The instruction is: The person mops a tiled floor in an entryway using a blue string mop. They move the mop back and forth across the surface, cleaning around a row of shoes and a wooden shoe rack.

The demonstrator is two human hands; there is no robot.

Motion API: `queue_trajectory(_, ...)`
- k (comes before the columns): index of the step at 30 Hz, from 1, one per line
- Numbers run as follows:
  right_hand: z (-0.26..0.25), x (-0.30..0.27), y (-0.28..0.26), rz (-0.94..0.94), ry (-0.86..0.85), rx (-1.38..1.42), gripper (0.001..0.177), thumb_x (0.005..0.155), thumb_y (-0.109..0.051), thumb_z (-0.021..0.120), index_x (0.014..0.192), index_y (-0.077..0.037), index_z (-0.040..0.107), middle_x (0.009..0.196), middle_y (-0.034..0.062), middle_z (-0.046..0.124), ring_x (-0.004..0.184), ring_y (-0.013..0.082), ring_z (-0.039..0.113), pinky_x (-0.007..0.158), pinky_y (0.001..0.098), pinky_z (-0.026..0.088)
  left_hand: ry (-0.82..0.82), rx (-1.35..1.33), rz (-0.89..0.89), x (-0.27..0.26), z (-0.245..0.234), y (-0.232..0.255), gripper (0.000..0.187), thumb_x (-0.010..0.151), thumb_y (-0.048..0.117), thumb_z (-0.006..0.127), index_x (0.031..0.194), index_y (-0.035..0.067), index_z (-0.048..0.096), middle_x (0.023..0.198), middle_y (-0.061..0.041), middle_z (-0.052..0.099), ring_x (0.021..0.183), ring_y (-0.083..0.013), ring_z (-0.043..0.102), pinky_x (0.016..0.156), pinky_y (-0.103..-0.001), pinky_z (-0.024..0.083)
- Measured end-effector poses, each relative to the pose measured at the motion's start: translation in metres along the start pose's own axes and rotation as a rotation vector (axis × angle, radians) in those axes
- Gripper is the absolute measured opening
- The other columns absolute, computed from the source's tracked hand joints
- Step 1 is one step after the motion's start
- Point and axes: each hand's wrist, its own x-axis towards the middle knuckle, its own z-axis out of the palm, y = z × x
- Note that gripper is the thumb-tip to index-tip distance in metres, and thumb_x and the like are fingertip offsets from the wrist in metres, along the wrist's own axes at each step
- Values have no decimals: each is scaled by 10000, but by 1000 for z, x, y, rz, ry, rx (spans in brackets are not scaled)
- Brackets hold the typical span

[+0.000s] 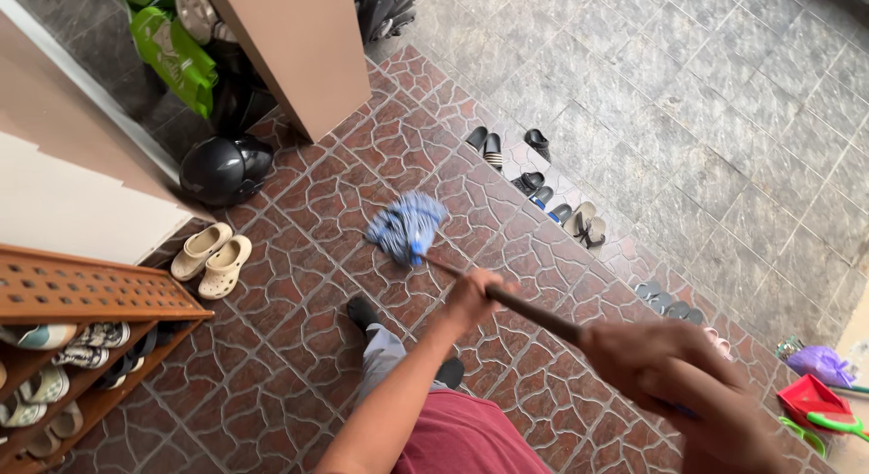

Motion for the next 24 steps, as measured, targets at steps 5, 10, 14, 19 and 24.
queue_trajectory(5, -14, 14, -23, -183, -389, 84, 149, 887, -36, 508, 871, 5, 651, 955, 189, 639, 980, 378, 658, 1035, 605, 454, -214, -64, -81, -39, 8, 34, 529, 983, 390, 638, 563, 79, 558, 573, -124, 599, 552, -322, 626, 599, -434, 512)
queue_trajectory(10, 19, 46, -34, -186, -654, -44, 271, 863, -200, 554, 670, -12, 531, 726, 177, 567, 793, 367, 607, 886, 543, 493, -40, -52, -106, -58, -16, 40, 451, 993, 349, 625, 649, 58, 627, 672, -171, 656, 662, -368, 674, 639, -457, 523)
queue_trajectory(14, 61, 88, -35, -199, -1027, -72, 498, 910, -345, 522, 557, -43, 345, 560, 98, 384, 616, 307, 517, 744, 447, 476, 17, 11, -217, -54, -52, 24, 458, 975, 362, 608, 625, 68, 630, 671, -162, 659, 675, -354, 678, 650, -465, 530)
queue_trajectory(19, 103, 110, -21, -277, -1005, -101, 480, 897, -342, 516, 551, -49, 358, 556, 89, 397, 647, 290, 520, 768, 439, 473, 151, 91, -188, -38, -98, -13, 458, 963, 364, 615, 639, 41, 623, 689, -157, 653, 710, -368, 667, 664, -480, 521)
queue_trajectory(24, 144, 144, 11, -331, -961, -57, 433, 909, -320, 499, 590, -40, 412, 606, 90, 443, 691, 281, 498, 911, 455, 445, 220, 185, -202, -11, -152, -73, 463, 968, 370, 624, 626, 59, 632, 711, -147, 663, 742, -351, 661, 758, -475, 513)
